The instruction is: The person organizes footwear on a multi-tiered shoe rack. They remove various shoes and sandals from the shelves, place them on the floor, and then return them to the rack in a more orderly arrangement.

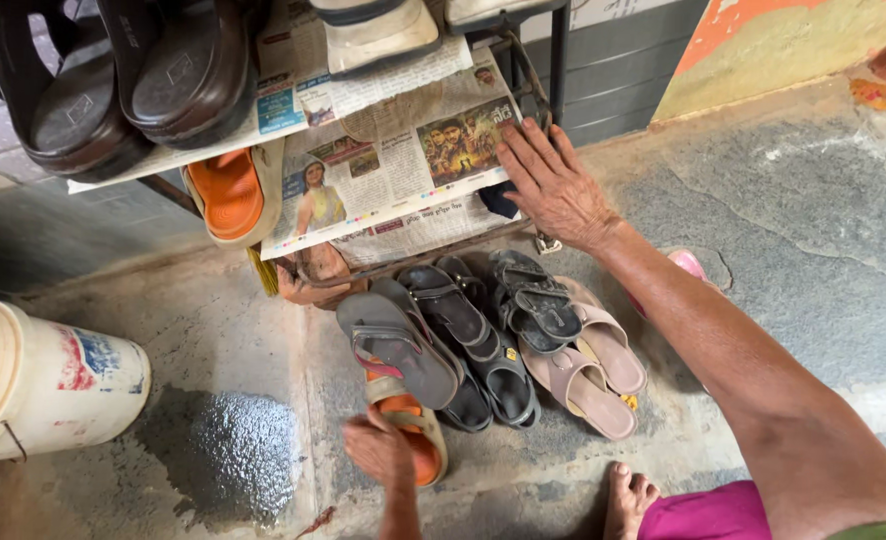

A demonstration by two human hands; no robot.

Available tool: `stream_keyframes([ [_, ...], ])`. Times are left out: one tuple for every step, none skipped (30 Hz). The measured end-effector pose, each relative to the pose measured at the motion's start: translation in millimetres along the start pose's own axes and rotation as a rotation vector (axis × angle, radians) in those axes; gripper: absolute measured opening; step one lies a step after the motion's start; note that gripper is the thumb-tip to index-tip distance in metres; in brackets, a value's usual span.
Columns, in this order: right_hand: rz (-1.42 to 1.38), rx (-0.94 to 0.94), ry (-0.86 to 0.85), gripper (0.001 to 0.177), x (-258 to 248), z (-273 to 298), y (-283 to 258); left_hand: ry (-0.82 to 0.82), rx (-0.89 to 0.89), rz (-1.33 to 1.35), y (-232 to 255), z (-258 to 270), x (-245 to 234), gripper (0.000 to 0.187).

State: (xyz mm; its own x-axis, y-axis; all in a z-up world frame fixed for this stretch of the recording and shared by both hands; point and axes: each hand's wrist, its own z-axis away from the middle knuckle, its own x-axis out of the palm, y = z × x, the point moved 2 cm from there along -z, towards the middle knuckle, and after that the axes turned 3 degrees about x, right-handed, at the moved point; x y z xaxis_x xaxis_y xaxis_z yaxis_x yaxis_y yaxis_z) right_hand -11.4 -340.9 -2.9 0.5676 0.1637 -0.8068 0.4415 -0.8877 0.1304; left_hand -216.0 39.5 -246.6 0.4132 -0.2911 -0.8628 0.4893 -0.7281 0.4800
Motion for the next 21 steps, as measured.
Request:
stream_keyframes([
  [0.013,0.012,-0.020,0.075,1,3,1,0.016,-0.098,0.005,-4,6,11,0.048],
  [0.053,0.013,-0.025,0.078,2,6,-2,0.034,-0.198,0.008,-7,9,20,0.049],
  [0.093,0.014,-0.031,0.080,3,7,-5,0.052,-0.298,0.010,-10,13,24,0.050],
  [0.136,0.011,-0.030,0.083,3,4,-6,0.111,-0.428,0.033,-10,17,28,0.055],
  [0.163,0.017,-0.052,0.086,2,4,-12,0.171,-0.559,0.057,-12,22,28,0.063],
  [0.200,0.025,-0.066,0.089,1,1,-15,0.231,-0.684,0.093,-6,23,32,0.073],
  [0.238,0.033,-0.080,0.092,-1,-4,-18,0.228,-0.811,0.156,1,26,40,0.075],
  [0.208,0.025,-0.050,0.094,-3,-8,-23,0.220,-0.938,0.211,3,35,45,0.077],
  [0.179,0.018,-0.019,0.095,-3,-12,-28,0.211,-1.065,0.266,3,39,50,0.079],
  [0.145,0.008,0.005,0.096,-3,-14,-35,0.154,-1.148,0.430,1,44,56,0.076],
  [0.144,0.000,-0.004,0.097,-2,-17,-42,0.111,-1.208,0.571,-2,46,62,0.075],
  [0.145,-0.006,-0.010,0.097,-1,-23,-47,0.080,-1.245,0.692,-3,43,66,0.074],
  [0.147,-0.012,-0.016,0.098,-1,-27,-51,0.051,-1.268,0.782,-5,39,68,0.073],
  [0.149,0.009,-0.049,0.096,-2,-30,-54,0.049,-1.258,0.838,-7,31,68,0.072],
  [0.151,0.030,-0.082,0.095,-3,-30,-57,0.049,-1.241,0.893,-9,22,67,0.070],
  [0.149,0.050,-0.116,0.093,-4,-30,-59,0.067,-1.210,0.937,-12,13,62,0.069],
  [0.173,0.037,-0.094,0.093,-7,-30,-56,0.090,-1.178,0.977,-15,5,58,0.068],
  [0.189,0.021,-0.077,0.094,-9,-27,-57,0.123,-1.144,1.008,-22,0,50,0.067],
  [0.206,0.006,-0.060,0.094,-11,-25,-58,0.186,-1.090,1.019,-27,-7,42,0.066],
  [0.189,0.011,-0.068,0.094,-12,-26,-57,0.265,-1.008,1.038,-27,-20,34,0.065],
  [0.173,0.016,-0.075,0.094,-13,-27,-57,0.351,-0.920,1.059,-24,-33,27,0.064],
])
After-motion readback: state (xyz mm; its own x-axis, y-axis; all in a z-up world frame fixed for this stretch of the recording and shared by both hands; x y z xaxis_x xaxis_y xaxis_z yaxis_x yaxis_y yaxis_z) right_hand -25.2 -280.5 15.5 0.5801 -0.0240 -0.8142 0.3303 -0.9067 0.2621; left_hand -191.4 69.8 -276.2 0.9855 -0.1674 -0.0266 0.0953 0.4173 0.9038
